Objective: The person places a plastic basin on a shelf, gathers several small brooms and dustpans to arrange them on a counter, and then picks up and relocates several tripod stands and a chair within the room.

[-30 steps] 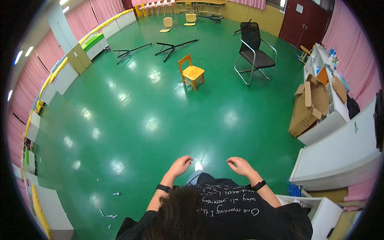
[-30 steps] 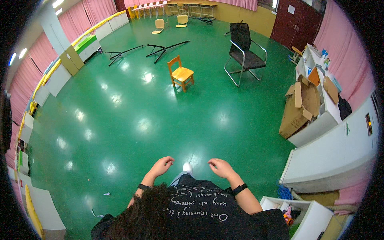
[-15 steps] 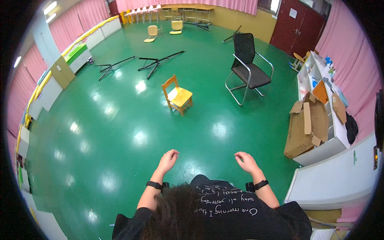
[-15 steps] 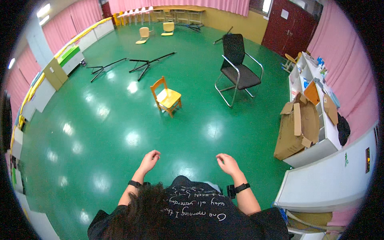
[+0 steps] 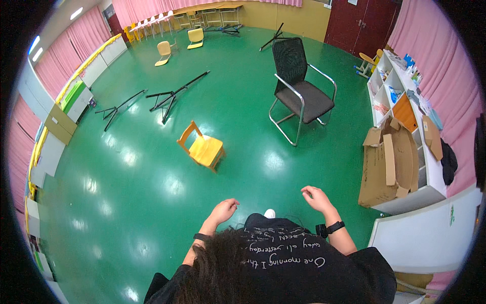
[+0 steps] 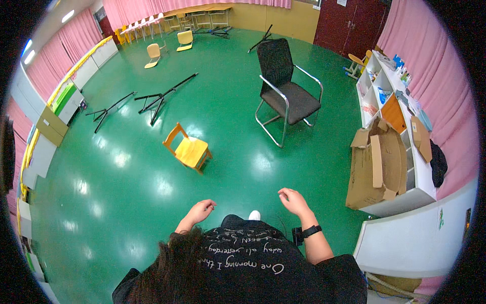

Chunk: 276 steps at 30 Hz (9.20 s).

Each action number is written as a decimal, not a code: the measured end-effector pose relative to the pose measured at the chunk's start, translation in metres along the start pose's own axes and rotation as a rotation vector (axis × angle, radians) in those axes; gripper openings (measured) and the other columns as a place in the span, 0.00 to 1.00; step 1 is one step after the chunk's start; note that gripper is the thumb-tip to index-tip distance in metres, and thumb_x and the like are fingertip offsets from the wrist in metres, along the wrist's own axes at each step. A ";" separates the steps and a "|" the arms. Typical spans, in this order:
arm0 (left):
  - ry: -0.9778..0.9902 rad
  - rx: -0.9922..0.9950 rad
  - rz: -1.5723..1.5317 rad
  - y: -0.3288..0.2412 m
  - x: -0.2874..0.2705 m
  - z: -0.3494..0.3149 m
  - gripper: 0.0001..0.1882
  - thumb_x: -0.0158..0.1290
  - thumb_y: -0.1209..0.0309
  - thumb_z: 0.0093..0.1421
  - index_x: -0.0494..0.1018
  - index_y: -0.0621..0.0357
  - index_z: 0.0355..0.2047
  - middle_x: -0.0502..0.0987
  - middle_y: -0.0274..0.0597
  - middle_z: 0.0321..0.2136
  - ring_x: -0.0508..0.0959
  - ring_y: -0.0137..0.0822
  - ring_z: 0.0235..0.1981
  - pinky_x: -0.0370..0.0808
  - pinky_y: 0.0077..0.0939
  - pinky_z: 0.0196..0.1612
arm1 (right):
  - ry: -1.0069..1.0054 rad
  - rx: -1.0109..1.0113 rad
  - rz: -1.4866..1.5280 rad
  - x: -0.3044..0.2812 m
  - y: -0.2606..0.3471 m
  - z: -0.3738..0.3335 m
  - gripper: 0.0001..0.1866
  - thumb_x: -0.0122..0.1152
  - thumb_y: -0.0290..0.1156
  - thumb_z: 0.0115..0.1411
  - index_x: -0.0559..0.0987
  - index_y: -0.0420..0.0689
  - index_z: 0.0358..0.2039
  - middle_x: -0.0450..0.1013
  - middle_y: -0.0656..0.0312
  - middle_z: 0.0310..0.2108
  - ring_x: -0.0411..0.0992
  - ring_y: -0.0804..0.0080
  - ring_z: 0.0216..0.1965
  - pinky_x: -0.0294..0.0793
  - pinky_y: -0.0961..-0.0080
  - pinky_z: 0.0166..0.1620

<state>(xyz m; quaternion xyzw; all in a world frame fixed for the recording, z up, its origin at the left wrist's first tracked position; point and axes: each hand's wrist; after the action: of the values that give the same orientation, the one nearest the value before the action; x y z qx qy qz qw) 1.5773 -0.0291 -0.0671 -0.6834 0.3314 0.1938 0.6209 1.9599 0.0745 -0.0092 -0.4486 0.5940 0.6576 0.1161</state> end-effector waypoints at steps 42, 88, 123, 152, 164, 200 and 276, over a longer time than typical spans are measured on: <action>-0.091 -0.074 0.025 0.222 -0.343 0.730 0.21 0.41 0.83 0.46 0.70 0.52 0.41 0.66 0.45 0.45 0.71 0.49 0.43 0.71 0.36 0.45 | 0.110 0.026 0.062 -0.135 -0.071 0.885 0.10 0.53 0.28 0.57 0.73 0.38 0.38 0.75 0.58 0.30 0.73 0.73 0.31 0.72 0.77 0.36; -0.204 -0.209 0.096 0.568 -0.973 1.639 0.20 0.44 0.82 0.42 0.70 0.57 0.39 0.70 0.49 0.38 0.71 0.49 0.41 0.69 0.35 0.45 | 0.168 -0.182 -0.170 -0.232 0.078 2.094 0.12 0.52 0.32 0.55 0.73 0.40 0.39 0.73 0.51 0.35 0.73 0.58 0.37 0.72 0.66 0.40; -0.010 -0.057 -0.024 0.830 -1.390 2.379 0.20 0.44 0.81 0.43 0.70 0.55 0.38 0.74 0.46 0.37 0.73 0.48 0.40 0.70 0.39 0.41 | 0.233 -0.056 -0.151 -0.288 0.113 2.992 0.13 0.53 0.33 0.55 0.73 0.39 0.39 0.74 0.51 0.34 0.73 0.59 0.37 0.71 0.67 0.40; -0.106 -0.253 -0.040 1.124 -1.766 2.815 0.13 0.42 0.77 0.51 0.71 0.58 0.37 0.75 0.49 0.34 0.74 0.48 0.37 0.71 0.38 0.40 | 0.506 -0.079 -0.140 -0.229 0.251 3.623 0.14 0.53 0.34 0.56 0.71 0.39 0.41 0.73 0.52 0.33 0.72 0.61 0.35 0.71 0.68 0.39; -0.133 -0.416 -0.101 1.207 -1.822 2.974 0.12 0.43 0.75 0.52 0.70 0.57 0.37 0.74 0.50 0.34 0.74 0.50 0.37 0.71 0.40 0.39 | 0.775 -0.268 -0.268 -0.146 0.264 3.924 0.13 0.53 0.35 0.55 0.72 0.41 0.38 0.73 0.54 0.32 0.71 0.57 0.35 0.71 0.65 0.37; -0.391 -1.092 -0.919 1.366 -1.748 3.010 0.27 0.32 0.89 0.42 0.66 0.60 0.43 0.71 0.46 0.35 0.72 0.36 0.36 0.68 0.27 0.38 | 0.710 -0.005 -0.530 0.375 0.198 4.160 0.22 0.64 0.36 0.44 0.72 0.47 0.42 0.71 0.61 0.42 0.64 0.56 0.49 0.64 0.60 0.48; 0.473 0.351 0.058 1.050 -1.821 3.693 0.10 0.43 0.74 0.55 0.71 0.55 0.37 0.75 0.44 0.33 0.75 0.44 0.36 0.71 0.34 0.39 | -1.229 0.261 0.838 -0.636 -0.054 4.023 0.12 0.66 0.18 0.43 0.69 0.42 0.21 0.68 0.65 0.19 0.67 0.75 0.21 0.68 0.78 0.27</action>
<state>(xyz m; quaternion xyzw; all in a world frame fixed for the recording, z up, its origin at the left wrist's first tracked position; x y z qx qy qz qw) 0.1062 3.9563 -0.1597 -0.5821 0.5147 -0.0137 0.6293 0.5414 3.8931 -0.0178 0.2798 0.6162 0.7028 0.2192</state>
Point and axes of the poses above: each hand's wrist, its own z-axis towards the middle knuckle, its own x-axis out of the palm, y = z × x
